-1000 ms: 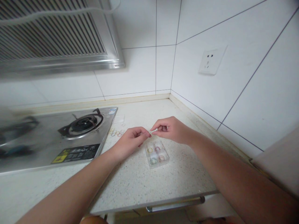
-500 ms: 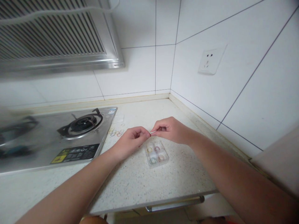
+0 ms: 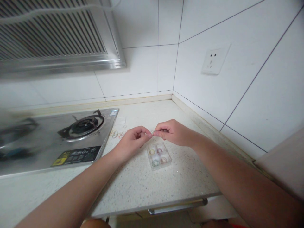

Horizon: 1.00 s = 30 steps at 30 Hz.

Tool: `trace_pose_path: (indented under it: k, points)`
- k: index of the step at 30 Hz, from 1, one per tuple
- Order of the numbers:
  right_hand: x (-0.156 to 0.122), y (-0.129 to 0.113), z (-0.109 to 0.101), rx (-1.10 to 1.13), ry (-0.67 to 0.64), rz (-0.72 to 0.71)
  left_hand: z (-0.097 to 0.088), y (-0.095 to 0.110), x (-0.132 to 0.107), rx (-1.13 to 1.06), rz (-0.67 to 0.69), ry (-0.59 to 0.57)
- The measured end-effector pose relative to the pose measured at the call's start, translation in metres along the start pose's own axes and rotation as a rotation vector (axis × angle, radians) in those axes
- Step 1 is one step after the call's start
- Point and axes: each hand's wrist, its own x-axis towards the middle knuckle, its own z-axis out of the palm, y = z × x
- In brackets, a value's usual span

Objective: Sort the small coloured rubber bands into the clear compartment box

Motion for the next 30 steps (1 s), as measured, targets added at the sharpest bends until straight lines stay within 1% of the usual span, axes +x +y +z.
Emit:
trace_pose_path:
  k: [5,11,18,30]
  points:
    - [0.0,-0.0011,-0.0006,0.011,-0.035,0.016,0.0003,0.0004,0.0001,0.012,0.005,-0.009]
    - [-0.0005,-0.0015,-0.0005,0.008,-0.038,0.001,0.0004,0.0,0.0005,0.0,0.018,0.007]
    - [-0.0014,-0.0026,-0.0004,0.044,0.029,-0.019,0.0,-0.0023,0.0009,-0.105,0.028,-0.004]
    - [-0.0017,-0.0021,-0.0013,-0.03,0.034,-0.055,-0.0004,-0.0013,-0.0005,-0.123,0.007,-0.004]
